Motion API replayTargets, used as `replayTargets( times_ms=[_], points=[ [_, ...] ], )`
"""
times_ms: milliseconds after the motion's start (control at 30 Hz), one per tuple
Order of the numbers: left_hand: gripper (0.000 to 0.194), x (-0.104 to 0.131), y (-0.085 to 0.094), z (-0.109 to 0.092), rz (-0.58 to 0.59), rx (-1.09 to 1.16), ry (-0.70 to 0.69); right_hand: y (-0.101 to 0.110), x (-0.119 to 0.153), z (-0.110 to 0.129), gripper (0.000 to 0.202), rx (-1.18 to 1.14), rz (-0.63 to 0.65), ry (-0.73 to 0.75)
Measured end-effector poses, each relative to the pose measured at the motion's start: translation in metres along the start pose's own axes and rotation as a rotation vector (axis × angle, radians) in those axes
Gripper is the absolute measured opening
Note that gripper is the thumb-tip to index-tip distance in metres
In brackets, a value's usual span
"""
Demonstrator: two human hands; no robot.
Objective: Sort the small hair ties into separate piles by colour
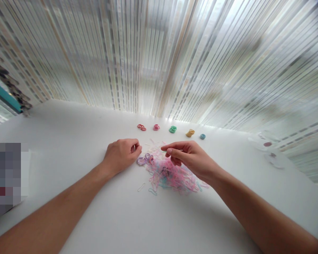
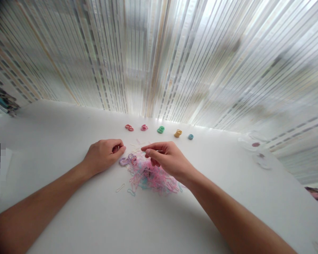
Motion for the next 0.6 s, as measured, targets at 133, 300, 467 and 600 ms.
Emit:
replayTargets(
  times_ms=[133,300,467,600],
  points=[
    [0.029,-0.001,0.0,0.001,-0.005,-0.005,-0.002,0.001,-0.001,-0.001,0.025,-0.076,-0.005,-0.023],
    [0.029,-0.001,0.0,0.001,-0.005,0.002,-0.003,-0.004,0.0,0.0,0.032,-0.075,0.066,-0.011],
    [0.029,-0.001,0.0,-0.001,-0.002,0.002,-0.006,-0.012,0.005,0.004,0.042,-0.069,0.148,0.008],
    [0.03,0.0,0.0,-0.001,0.003,0.006,-0.004,-0.018,0.012,0.016,0.039,0.03,0.163,0.112]
  ],
)
Point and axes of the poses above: each hand's wrist, its own x-axis away from the middle knuckle, its own y-axis out of the back of the hand, z = x × y, the point moved 10 cm from there along -x, towards the middle knuckle, and after that the axes turned 1 degree about x, right-handed, at the moved point
